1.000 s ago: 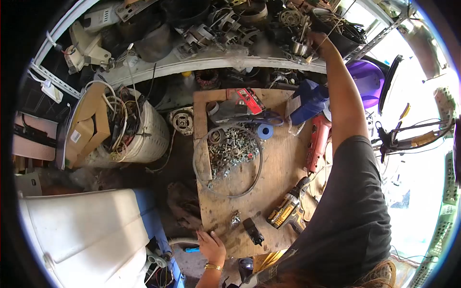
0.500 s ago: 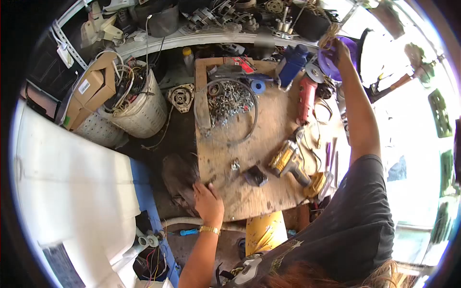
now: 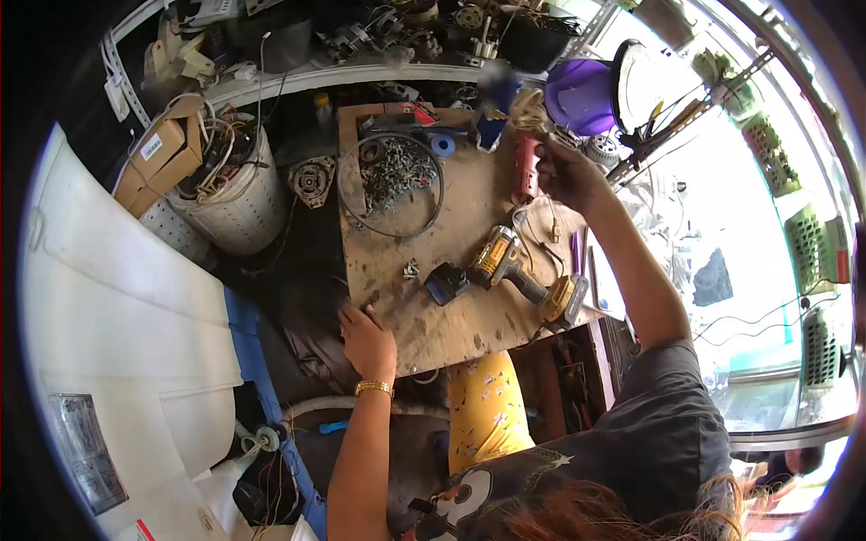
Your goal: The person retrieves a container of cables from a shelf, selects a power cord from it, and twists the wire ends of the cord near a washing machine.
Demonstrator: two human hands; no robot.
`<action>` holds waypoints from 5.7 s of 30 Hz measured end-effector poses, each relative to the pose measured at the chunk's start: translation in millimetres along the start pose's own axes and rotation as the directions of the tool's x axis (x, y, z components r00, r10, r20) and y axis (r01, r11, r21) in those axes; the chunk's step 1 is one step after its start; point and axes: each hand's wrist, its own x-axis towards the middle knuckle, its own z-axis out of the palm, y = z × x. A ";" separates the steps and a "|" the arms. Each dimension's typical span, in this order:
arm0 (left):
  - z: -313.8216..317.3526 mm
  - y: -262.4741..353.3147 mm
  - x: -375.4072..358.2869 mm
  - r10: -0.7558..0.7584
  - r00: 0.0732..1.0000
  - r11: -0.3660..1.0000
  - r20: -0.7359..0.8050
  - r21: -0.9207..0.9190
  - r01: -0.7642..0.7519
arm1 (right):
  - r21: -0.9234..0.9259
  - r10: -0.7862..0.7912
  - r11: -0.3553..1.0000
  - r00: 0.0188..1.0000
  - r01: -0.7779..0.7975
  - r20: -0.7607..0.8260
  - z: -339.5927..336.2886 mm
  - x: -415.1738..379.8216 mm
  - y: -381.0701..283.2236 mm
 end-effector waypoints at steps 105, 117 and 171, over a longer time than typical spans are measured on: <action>-8.7 6.3 -6.1 0.012 0.999 0.999 -0.036 -0.038 -0.013 | -0.214 -0.217 0.948 0.970 0.236 0.107 18.1 -99.4 113.4; -14.1 10.1 -3.6 0.023 1.000 0.999 -0.015 -0.031 -0.023 | -0.090 -0.279 0.960 0.912 0.264 -0.301 -24.7 -67.2 30.4; -5.6 10.3 9.7 -0.081 0.993 0.997 0.086 0.010 0.081 | -0.732 -0.723 -0.634 0.528 -0.251 0.445 -55.9 226.1 -270.9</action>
